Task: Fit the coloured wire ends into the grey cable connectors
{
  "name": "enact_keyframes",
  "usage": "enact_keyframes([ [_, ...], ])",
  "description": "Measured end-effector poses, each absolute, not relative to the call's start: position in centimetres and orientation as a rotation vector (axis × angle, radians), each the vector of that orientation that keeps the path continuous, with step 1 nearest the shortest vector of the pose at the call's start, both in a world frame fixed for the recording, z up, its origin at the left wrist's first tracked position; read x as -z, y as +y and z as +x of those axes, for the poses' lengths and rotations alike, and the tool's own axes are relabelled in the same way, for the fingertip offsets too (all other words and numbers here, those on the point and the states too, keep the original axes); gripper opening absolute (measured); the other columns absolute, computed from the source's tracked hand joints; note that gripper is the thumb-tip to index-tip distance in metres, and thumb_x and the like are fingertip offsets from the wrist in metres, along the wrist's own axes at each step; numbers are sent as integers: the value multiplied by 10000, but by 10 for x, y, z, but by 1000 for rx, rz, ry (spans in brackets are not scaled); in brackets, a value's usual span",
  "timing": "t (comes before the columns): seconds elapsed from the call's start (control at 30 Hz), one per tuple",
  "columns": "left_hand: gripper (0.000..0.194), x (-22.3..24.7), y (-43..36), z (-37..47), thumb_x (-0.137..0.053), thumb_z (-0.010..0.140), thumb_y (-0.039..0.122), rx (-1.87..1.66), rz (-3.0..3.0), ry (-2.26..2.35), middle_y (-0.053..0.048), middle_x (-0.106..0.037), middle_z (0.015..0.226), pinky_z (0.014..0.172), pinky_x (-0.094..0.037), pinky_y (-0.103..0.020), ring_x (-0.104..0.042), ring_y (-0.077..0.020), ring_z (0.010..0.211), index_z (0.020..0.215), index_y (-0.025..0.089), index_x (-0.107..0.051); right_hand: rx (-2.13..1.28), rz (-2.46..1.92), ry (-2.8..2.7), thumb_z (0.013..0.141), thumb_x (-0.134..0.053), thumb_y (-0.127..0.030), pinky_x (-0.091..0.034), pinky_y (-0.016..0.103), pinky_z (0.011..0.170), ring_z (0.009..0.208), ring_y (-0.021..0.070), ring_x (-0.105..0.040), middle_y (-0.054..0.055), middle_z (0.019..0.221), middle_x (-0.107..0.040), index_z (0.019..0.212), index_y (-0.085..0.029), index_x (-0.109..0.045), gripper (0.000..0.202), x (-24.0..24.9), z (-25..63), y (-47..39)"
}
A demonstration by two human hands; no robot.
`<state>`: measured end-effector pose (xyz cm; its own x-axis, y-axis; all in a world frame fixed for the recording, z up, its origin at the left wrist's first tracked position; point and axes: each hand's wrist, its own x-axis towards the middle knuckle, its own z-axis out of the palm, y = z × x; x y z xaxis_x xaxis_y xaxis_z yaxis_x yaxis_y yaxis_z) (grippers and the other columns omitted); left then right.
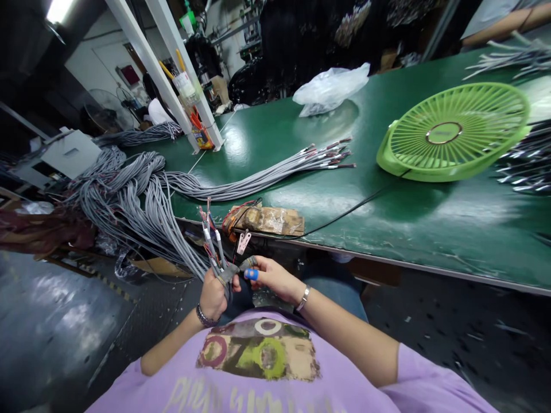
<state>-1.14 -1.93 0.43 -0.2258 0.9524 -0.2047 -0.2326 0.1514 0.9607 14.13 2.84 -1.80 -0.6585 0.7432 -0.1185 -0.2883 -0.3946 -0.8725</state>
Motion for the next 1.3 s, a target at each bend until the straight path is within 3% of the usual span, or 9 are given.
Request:
enact_keyframes([
  [0.27, 308, 2, -19, -10, -708, 683, 400, -1332, 800, 1280, 21, -554, 447, 443, -441, -214, -523, -100, 408, 605, 144, -555, -1811, -808, -1222, 605, -774, -429, -376, 225, 526, 545, 82, -453, -27, 615, -557, 701, -148, -585, 352, 3, 125, 29],
  [0.6, 299, 8, -19, -12, -719, 675, 387, -1350, 780, 1298, 21, -557, 442, 444, -445, -215, -527, -102, 406, 606, 145, -559, -1869, -877, -1152, 606, -761, -454, -320, 226, 494, 485, 73, -413, -49, 523, -512, 658, -160, -547, 367, 10, 118, 32],
  [0.87, 279, -3, -13, -13, -705, 662, 385, -1383, 686, 1279, 23, -536, 432, 435, -438, -219, -517, -102, 400, 606, 139, -584, -1913, -778, -1116, 642, -759, -425, -360, 226, 525, 517, 77, -457, -24, 586, -564, 687, -151, -593, 323, 21, 122, 37],
  [1.07, 233, -14, -14, -10, -698, 665, 353, -1431, 675, 1244, 34, -540, 445, 416, -422, -208, -470, -80, 368, 663, 144, -595, -2133, -697, -674, 754, -625, -553, -450, 239, 569, 586, 103, -545, 31, 711, -633, 753, -161, -614, 392, 28, 123, 56],
  [1.3, 280, -15, -8, 3, -707, 658, 389, -1381, 694, 1281, 28, -538, 434, 389, -408, -205, -471, -87, 360, 639, 145, -571, -2138, -576, -565, 778, -664, -435, -466, 237, 582, 624, 115, -566, 37, 732, -661, 825, -156, -669, 283, 15, 109, 66],
])
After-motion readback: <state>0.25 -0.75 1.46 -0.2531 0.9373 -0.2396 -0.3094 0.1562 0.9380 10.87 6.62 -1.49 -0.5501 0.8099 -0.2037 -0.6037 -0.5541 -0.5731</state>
